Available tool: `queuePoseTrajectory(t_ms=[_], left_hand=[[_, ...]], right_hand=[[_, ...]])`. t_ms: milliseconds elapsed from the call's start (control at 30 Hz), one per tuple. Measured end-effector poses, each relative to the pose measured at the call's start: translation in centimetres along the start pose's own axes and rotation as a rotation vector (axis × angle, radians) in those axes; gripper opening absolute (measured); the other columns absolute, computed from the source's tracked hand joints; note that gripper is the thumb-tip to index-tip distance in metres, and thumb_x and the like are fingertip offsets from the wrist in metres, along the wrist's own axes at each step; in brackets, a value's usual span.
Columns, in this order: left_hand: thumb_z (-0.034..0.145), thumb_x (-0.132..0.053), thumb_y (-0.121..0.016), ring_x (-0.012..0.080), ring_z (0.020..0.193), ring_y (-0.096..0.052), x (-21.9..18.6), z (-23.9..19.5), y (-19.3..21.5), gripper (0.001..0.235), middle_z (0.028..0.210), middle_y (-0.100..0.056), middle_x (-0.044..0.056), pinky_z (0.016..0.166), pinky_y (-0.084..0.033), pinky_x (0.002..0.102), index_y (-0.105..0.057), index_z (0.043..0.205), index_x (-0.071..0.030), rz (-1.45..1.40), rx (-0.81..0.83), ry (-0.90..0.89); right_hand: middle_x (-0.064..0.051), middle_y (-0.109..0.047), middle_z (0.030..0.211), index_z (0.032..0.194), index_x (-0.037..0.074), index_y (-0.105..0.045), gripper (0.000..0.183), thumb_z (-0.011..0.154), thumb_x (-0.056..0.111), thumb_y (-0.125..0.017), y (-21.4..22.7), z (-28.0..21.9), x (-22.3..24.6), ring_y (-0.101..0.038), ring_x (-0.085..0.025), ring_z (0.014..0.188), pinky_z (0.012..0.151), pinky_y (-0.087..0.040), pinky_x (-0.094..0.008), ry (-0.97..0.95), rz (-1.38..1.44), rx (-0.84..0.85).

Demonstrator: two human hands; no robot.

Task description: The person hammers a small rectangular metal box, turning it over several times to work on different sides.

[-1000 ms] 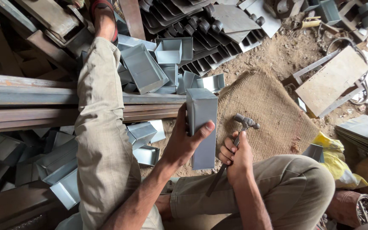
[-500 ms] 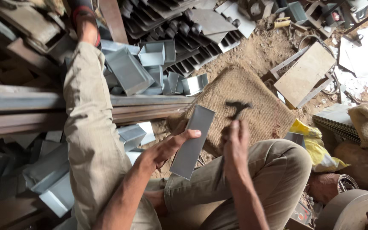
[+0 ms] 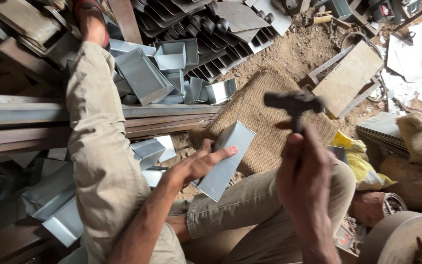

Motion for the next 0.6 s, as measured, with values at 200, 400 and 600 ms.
queuePoseTrajectory(t_ms=[200, 400, 600], left_hand=[[0.067, -0.094, -0.048, 0.0359, 0.089, -0.075, -0.6, -0.4, -0.3, 0.131, 0.102, -0.068, 0.029, 0.069, -0.061, 0.047, -0.040, 0.135, 0.017, -0.002, 0.083, -0.021], [0.062, -0.093, -0.051, 0.0358, 0.093, -0.074, -0.7, -0.1, 0.3, 0.137, 0.104, -0.066, 0.032, 0.072, -0.062, 0.045, -0.027, 0.139, 0.018, 0.019, -0.037, 0.009], [0.060, -0.095, -0.048, 0.0403, 0.085, -0.071, -1.2, 0.3, -0.3, 0.131, 0.096, -0.068, 0.029, 0.067, -0.057, 0.048, -0.062, 0.119, 0.020, 0.026, 0.071, -0.025]], right_hand=[[-0.009, -0.049, 0.051, 0.097, 0.004, -0.058, 0.024, 0.108, 0.024, -0.050, -4.4, 1.0, -2.4, -0.046, -0.017, 0.037, 0.040, -0.037, -0.041, -0.069, -0.168, 0.330], [-0.008, -0.053, 0.055, 0.100, 0.006, -0.057, 0.024, 0.110, 0.021, -0.041, 0.6, 0.0, -1.7, -0.049, -0.017, 0.041, 0.039, -0.036, -0.042, -0.111, -0.074, 0.042], [-0.012, -0.050, 0.059, 0.102, 0.005, -0.052, 0.020, 0.112, 0.019, -0.043, -4.3, -0.2, -4.0, -0.049, -0.024, 0.048, 0.044, -0.035, -0.041, -0.054, -0.120, 0.158]])
Point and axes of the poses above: each hand's wrist, its own z-axis towards the middle knuckle, its own y-axis out of the back of the hand, x = y × z, the point moved 7 cm from there along z, towards the middle knuckle
